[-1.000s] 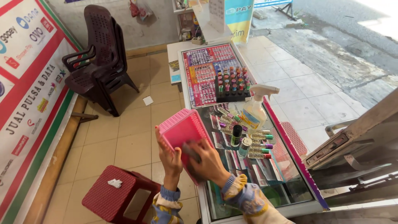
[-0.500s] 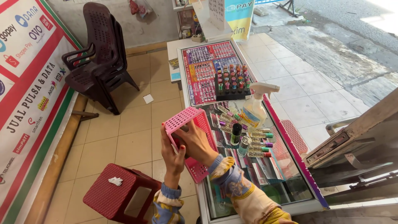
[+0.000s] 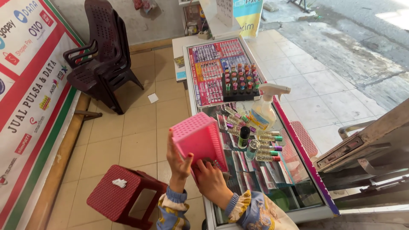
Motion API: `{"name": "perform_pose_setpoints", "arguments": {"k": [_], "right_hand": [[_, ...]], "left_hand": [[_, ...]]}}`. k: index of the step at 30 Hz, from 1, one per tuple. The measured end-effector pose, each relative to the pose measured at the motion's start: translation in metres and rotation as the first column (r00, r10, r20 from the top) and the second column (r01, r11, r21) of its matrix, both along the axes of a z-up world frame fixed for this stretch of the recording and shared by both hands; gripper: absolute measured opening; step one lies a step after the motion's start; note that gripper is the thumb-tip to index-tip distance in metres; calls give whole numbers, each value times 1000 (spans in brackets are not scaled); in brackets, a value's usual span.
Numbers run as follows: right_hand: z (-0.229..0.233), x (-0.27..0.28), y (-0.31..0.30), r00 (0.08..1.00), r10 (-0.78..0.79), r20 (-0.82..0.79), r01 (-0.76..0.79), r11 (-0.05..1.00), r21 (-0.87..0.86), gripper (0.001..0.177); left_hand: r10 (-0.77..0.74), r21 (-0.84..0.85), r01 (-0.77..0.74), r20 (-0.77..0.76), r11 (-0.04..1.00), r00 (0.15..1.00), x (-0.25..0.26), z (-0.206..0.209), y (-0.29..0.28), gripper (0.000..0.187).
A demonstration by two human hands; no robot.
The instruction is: Cleaning a glass display case and organizing small bottles.
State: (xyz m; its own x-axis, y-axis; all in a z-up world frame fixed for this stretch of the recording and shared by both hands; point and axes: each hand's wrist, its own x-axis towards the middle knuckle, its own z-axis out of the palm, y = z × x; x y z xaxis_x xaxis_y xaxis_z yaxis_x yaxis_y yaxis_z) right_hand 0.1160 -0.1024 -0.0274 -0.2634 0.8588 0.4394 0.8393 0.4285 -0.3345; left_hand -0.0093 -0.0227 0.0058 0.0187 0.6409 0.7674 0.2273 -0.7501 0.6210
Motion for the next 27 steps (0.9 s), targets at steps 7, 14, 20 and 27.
{"name": "perform_pose_setpoints", "arguments": {"k": [7,14,20,27], "right_hand": [[58,30,9,998,-66,10,63,878,-474,37],[74,19,9,810,127,-573,-157,988,-3,30],[14,14,7,956,24,-292,-66,989,-134,25],[53,22,-5,982,-55,-179,19,980,-197,28]], "left_hand": [[42,50,-39,-51,998,998,-4,-10,-7,93],[17,6,-17,33,1000,999,3,-20,-13,100],[15,-12,-14,121,1000,993,1,-24,-15,104],[184,45,-184,-11,982,983,4,15,-29,86]]}}
